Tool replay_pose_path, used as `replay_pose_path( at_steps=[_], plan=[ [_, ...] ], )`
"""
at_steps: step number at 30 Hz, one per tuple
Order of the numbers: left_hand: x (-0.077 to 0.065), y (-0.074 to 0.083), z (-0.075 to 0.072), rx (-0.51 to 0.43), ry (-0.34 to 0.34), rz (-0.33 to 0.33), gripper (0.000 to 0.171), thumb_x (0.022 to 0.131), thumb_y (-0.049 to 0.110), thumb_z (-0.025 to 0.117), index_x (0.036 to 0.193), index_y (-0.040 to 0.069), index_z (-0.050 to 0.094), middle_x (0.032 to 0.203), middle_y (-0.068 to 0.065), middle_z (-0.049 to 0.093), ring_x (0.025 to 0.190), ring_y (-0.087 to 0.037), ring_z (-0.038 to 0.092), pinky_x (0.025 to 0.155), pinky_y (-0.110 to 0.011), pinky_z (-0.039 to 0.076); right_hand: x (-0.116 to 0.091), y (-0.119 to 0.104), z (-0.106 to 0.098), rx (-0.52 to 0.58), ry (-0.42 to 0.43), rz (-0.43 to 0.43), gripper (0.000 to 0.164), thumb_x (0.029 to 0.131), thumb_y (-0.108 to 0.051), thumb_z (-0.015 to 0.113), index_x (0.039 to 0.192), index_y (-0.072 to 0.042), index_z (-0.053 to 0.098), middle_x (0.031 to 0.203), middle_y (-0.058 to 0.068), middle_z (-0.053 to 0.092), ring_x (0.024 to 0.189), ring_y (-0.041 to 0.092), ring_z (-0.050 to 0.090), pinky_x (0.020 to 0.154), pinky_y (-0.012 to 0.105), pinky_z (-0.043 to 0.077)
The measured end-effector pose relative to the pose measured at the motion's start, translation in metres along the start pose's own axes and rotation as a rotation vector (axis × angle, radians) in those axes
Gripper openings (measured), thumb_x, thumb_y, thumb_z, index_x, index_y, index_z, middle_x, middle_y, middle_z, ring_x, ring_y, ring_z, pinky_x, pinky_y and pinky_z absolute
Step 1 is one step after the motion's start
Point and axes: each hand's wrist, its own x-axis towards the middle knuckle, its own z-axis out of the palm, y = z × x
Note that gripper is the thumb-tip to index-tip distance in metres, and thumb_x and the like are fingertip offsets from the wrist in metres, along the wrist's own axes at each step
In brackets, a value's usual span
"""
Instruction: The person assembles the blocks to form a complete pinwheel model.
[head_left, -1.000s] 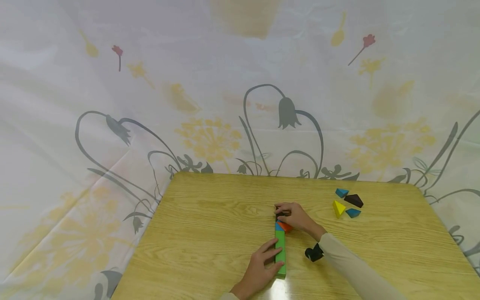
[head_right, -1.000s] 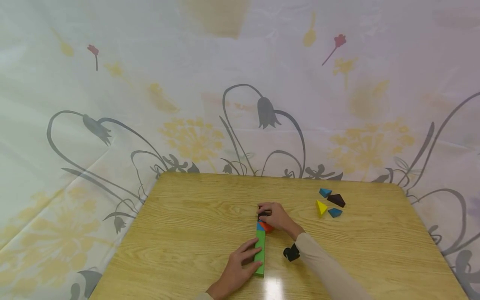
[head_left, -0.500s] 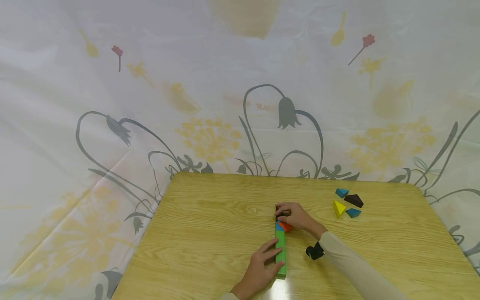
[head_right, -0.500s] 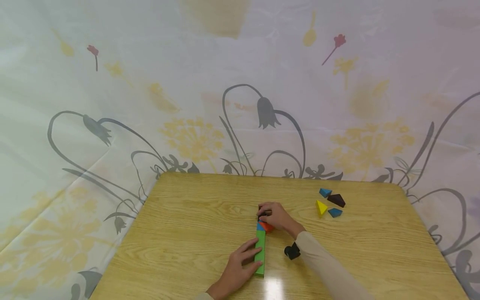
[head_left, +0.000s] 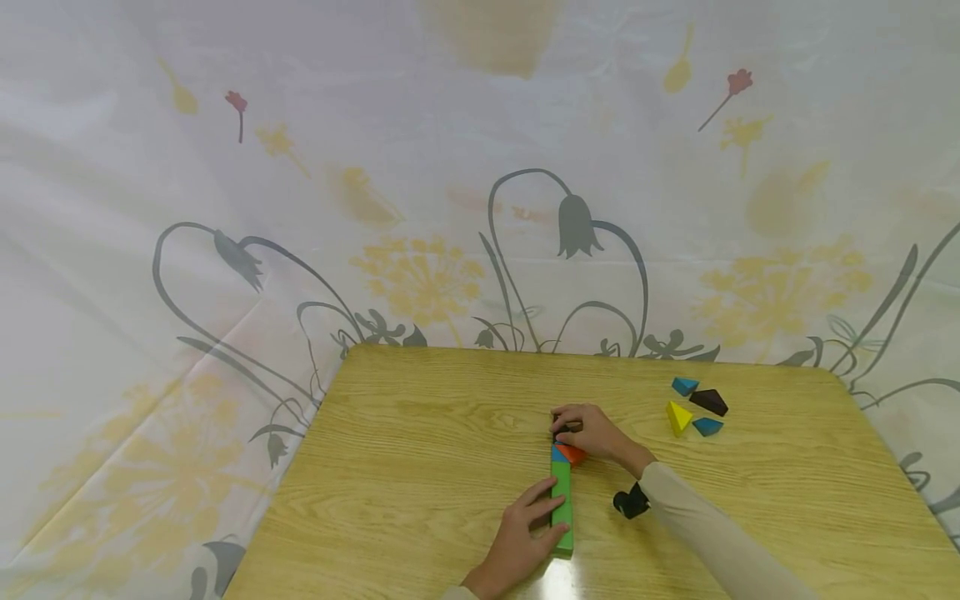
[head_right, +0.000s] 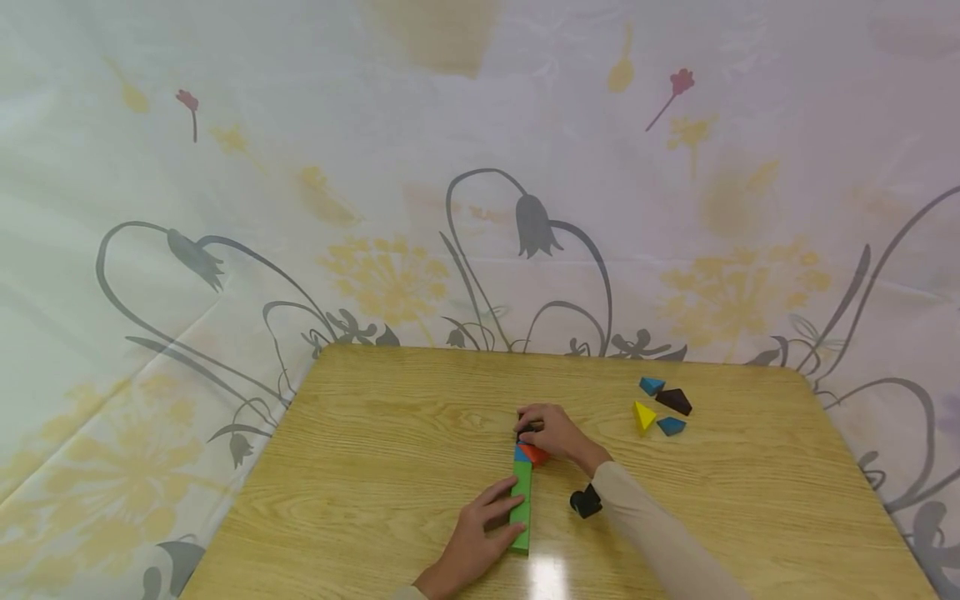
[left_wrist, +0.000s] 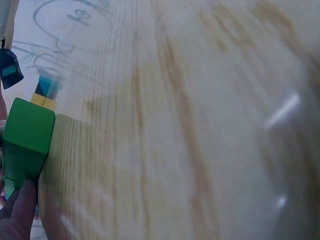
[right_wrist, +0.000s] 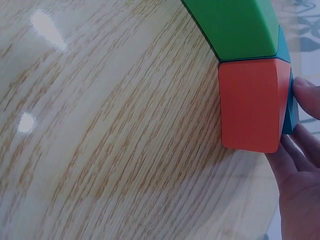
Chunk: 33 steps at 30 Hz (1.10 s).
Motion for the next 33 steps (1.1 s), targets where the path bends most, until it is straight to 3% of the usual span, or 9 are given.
replay_pose_path(
  at_steps=[8, 13, 19, 33],
  plan=[
    [0.0, 0.0, 0.001, -0.015, -0.011, -0.01, 0.036, 0.09, 0.017, 0.067, 0.12, -0.003, 0.063, 0.136, -0.017, 0.049, 0.122, -0.032, 0.05, 0.09, -0.022, 0.05, -0.004, -0.001, -0.003, 0.013, 0.014, 0.008, 0.02, 0.091, -0.003, 0.061, 0.109, 0.005, 0.066, 0.133, 0.031, 0.046, 0.118, 0.044, 0.049, 0.089, 0.041, 0.053],
    [-0.001, 0.002, 0.0, -0.031, -0.025, -0.034, 0.036, 0.09, 0.017, 0.066, 0.12, -0.004, 0.062, 0.136, -0.019, 0.048, 0.121, -0.034, 0.05, 0.09, -0.022, 0.05, -0.007, -0.003, -0.011, 0.0, 0.066, 0.002, 0.022, 0.091, -0.004, 0.061, 0.11, 0.005, 0.066, 0.129, 0.031, 0.049, 0.109, 0.042, 0.056, 0.084, 0.04, 0.055],
    [-0.002, 0.001, 0.001, -0.075, -0.04, -0.058, 0.037, 0.091, 0.015, 0.065, 0.12, -0.007, 0.06, 0.137, -0.021, 0.045, 0.121, -0.035, 0.05, 0.09, -0.021, 0.049, -0.011, -0.004, -0.029, -0.056, 0.121, -0.025, 0.023, 0.091, -0.006, 0.062, 0.109, 0.008, 0.065, 0.121, 0.028, 0.056, 0.106, 0.041, 0.057, 0.082, 0.042, 0.056],
    [-0.001, 0.003, 0.001, -0.101, -0.024, -0.078, 0.037, 0.09, 0.015, 0.066, 0.12, -0.007, 0.06, 0.138, -0.021, 0.045, 0.123, -0.038, 0.047, 0.091, -0.022, 0.048, -0.036, -0.006, -0.074, -0.109, 0.278, 0.047, 0.027, 0.089, -0.005, 0.065, 0.115, 0.001, 0.064, 0.118, 0.022, 0.06, 0.107, 0.042, 0.057, 0.078, 0.039, 0.057]
  ],
)
